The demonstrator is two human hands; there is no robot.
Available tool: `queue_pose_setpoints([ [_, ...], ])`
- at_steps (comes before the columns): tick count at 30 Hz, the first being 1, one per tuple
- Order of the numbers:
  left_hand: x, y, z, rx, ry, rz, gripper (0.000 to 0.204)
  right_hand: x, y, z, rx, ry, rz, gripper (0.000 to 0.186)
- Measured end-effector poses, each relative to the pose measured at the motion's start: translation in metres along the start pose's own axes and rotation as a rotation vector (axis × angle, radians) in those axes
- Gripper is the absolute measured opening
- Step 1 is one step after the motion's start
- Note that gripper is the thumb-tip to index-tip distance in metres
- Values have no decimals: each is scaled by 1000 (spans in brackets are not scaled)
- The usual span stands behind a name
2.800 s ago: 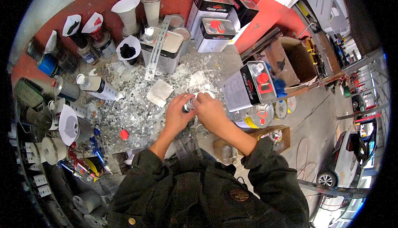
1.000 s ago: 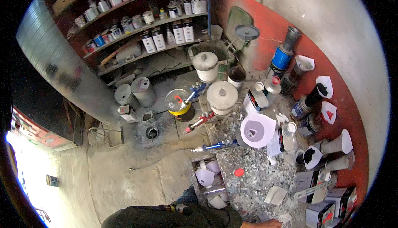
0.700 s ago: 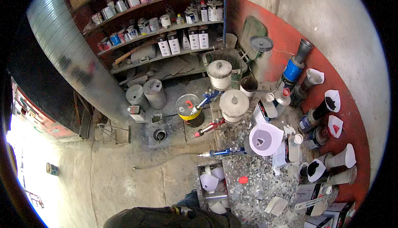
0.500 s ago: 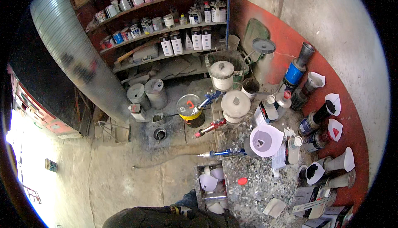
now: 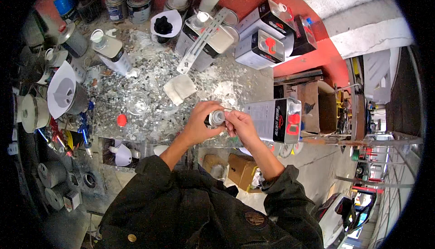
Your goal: The person opens a rectangular paint can, stirs the contents with a metal rod, and pours the paint into a clear plastic cup using a funnel. The person then closes the can and places it back on the workbench.
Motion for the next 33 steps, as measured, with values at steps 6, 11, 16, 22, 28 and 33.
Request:
queue_pose_setpoints([
  [6,1,7,12,51,-21,-54,53,3,-3,6,26,16,19,27],
  [11,-2,7,13,68,-27,-32,52,3,-4,5,22,63,64,28],
  [16,-1,11,10,70,29,10,50,1,-5,6,27,88,79,24],
  [22,-2,10,12,82,-21,-23,48,-19,-8,13,43,342,508,16],
  [28,-2,11,10,66,-13,-71,43,-29,-12,14,84,359,570,15],
  [33,2,9,8,43,1,-115,38,-22,-18,15,20,276,358,16],
])
Point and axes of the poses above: each hand's wrist, its own z-axis away from the middle knuckle, its own y-axis out of the back of the hand, x = y × z, the point moved 7 cm from there along -z, towards the middle knuckle, and after that the axes turned 2 degrees about -z, right-handed, at the moved point
